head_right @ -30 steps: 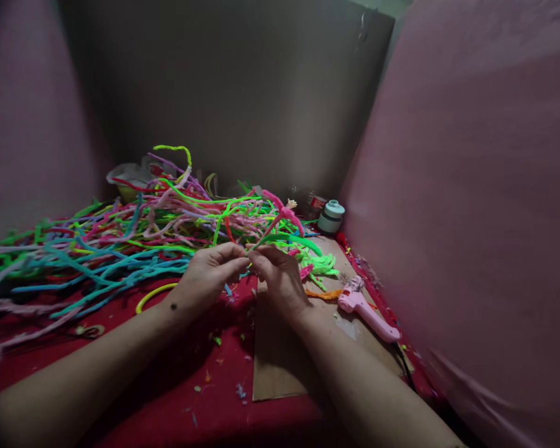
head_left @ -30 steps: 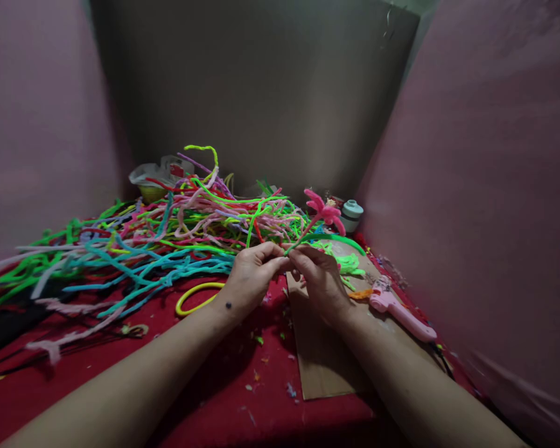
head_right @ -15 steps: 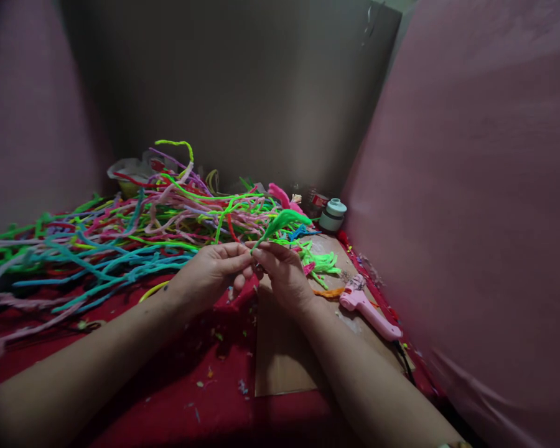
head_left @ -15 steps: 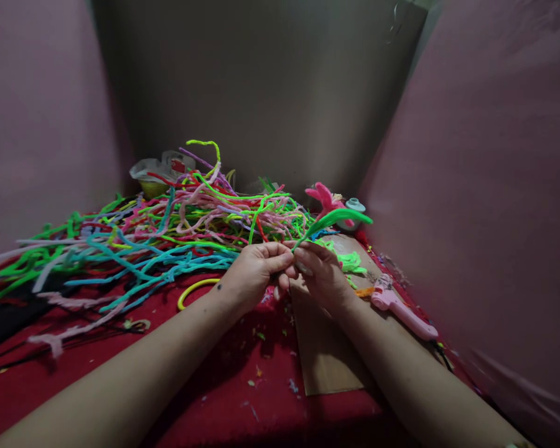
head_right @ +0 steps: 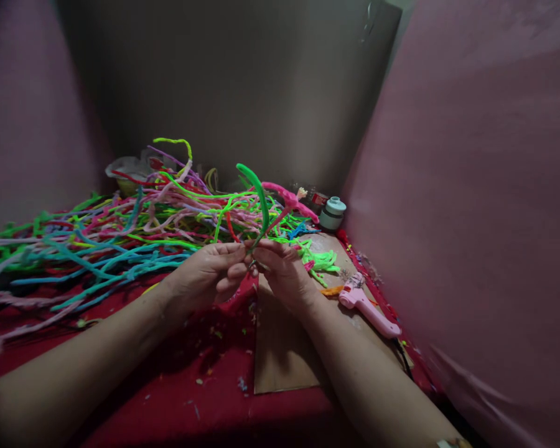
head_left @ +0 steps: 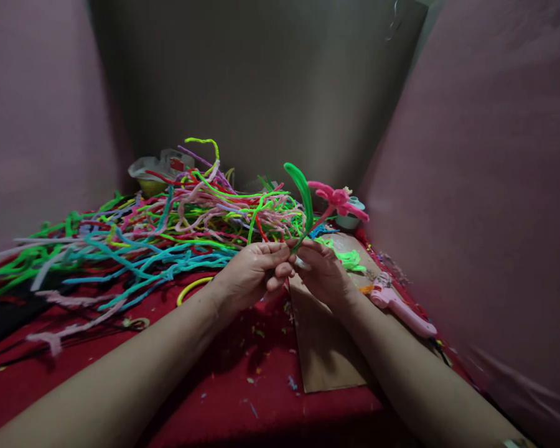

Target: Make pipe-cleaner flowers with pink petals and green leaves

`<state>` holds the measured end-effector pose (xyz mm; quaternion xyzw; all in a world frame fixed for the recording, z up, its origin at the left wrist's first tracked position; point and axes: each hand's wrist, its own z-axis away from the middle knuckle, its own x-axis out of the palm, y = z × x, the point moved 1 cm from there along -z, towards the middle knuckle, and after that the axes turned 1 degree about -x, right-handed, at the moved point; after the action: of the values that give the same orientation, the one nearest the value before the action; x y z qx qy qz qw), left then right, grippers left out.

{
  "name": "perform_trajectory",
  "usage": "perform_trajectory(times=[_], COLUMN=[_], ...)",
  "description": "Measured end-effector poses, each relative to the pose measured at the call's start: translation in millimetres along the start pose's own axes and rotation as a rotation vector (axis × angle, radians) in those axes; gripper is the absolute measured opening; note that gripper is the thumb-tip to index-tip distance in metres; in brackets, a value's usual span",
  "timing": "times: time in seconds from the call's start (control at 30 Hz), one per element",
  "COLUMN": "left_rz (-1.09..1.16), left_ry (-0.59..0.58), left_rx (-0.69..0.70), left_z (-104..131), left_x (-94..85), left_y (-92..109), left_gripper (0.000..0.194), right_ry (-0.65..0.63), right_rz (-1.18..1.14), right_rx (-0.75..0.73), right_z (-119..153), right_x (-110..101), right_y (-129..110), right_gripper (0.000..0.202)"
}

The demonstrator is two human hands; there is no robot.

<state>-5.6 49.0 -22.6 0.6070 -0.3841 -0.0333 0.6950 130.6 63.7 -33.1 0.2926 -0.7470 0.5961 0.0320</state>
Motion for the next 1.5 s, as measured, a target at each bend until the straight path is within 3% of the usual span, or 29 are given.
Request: perform_trajectory(times=[0.13, 0.23, 0.33, 0.43, 0.53, 0.6, 0.7, 0.9, 1.37, 1.5], left_rz=[-0.011, -0.146, -0.425, -0.806, -1.225, -1.358, -1.250, -0.737, -0.293, -0.152], left_ry=[0.004, 0.064, 0.158, 0.278, 0.430, 0.477, 0.471, 0.404, 0.247, 0.160], left_rx=[-0.008, 0.046, 0.153, 0.296, 0.526, 0.604, 0.551, 0.304, 0.125, 0.061], left_z=[0, 0, 0, 2, 5, 5, 3, 1, -1, -2], left_x=[0.6, 3.3, 7.1, 7.4, 2.9, -0.5, -2.6, 3.7, 2.0, -0.6], left_y=[-2, 1, 5, 4, -2, -5, -5, 4, 1, -1], left_gripper=[0.015, 0.021, 0.030, 0.022, 0.012, 0.013, 0.019, 0.015, 0.016, 0.016], right_ry=[0.019, 0.059, 0.076, 0.131, 0.192, 0.198, 0.153, -0.002, 0.000, 0.002], right_rz=[0.052, 0.043, 0.026, 0.057, 0.106, 0.115, 0.142, 0.152, 0.081, 0.039], right_rx=[-0.014, -0.031, -0.016, -0.004, 0.029, 0.048, 0.026, 0.008, 0.001, 0.087], right_z=[0, 0, 0, 0, 1, 2, 2, 4, 3, 3], right_x=[2, 1, -2, -4, -3, -1, -1, 2, -2, -3], right_y=[-2, -2, 0, 2, 3, 5, 6, 1, 1, 1], right_gripper=[0.016, 0.011, 0.008, 0.009, 0.012, 0.015, 0.015, 0.017, 0.007, 0.018])
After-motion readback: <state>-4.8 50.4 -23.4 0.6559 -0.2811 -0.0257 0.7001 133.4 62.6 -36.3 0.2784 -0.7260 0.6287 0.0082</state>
